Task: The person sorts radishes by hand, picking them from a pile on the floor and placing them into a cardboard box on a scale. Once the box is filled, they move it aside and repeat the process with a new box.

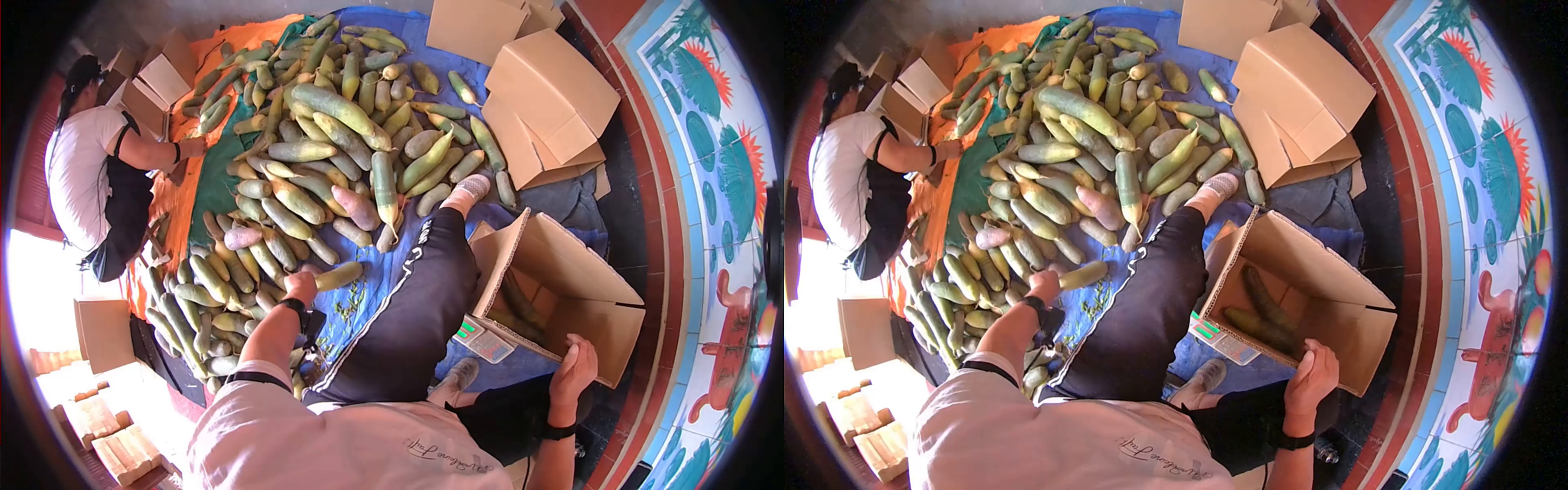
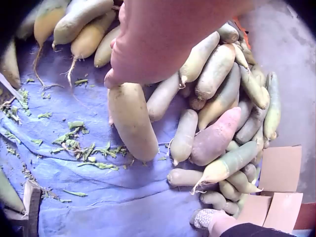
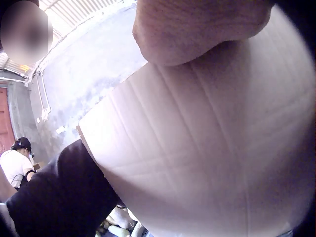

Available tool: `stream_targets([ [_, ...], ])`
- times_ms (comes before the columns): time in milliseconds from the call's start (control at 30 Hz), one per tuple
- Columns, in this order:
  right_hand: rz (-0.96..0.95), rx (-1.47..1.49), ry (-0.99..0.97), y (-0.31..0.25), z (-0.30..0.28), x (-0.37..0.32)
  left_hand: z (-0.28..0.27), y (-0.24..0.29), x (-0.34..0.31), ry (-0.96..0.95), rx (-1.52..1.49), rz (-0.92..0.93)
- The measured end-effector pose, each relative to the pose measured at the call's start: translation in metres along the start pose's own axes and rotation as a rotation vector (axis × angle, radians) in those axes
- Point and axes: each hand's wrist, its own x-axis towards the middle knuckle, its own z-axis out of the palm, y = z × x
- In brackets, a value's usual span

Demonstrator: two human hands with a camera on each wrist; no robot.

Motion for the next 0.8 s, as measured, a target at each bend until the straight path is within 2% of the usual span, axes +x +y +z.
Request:
stream_targets([
  [100,-0.008,-0.014,0.004,0.002,0.001,-0.003,0.011,0.008,-0.006,-0.074,0.079,0.032],
  [233,-0.025,-0.028,0.036,0.005,0.003,-0.005,0.005,0.015,-0.025,0.103,0.161,0.111],
  [300,-0.022,-0.032,0.042,0.005,0.004,-0.004,0.004,0.017,-0.026,0.038,0.119,0.157],
  [333,-0.017,-0.038,0.041,0.005,0.004,-0.003,-0.004,0.019,-0.031,-0.055,0.034,0.154],
  [367,-0.019,-0.035,0.049,0.006,0.004,-0.002,-0.004,0.021,-0.028,-0.046,0.034,0.151],
  [433,-0.016,-0.062,0.051,0.007,0.005,-0.002,-0.006,0.026,-0.025,-0.120,-0.150,0.219],
  [467,-0.019,-0.059,0.059,0.007,0.005,-0.002,-0.016,0.027,-0.013,-0.415,-0.197,0.283],
  [500,-0.030,-0.065,0.069,0.007,0.005,-0.003,-0.004,0.022,0.005,-0.408,-0.200,0.281],
  [567,-0.046,-0.069,0.086,0.007,0.006,-0.004,0.032,0.008,0.057,-1.027,-1.050,0.243],
  [600,-0.042,-0.059,0.089,0.007,0.006,-0.006,-0.005,0.003,0.020,-0.908,-1.047,0.297],
  [633,-0.039,-0.049,0.092,0.007,0.006,-0.008,-0.035,0.000,-0.018,-0.902,-1.051,0.298],
  [700,-0.105,-0.020,0.060,0.006,0.000,-0.008,-0.083,-0.006,-0.084,-0.520,-1.317,0.293],
  [800,-0.213,0.025,0.013,-0.005,-0.013,-0.004,-0.111,-0.017,-0.114,-0.422,-1.402,0.387],
])
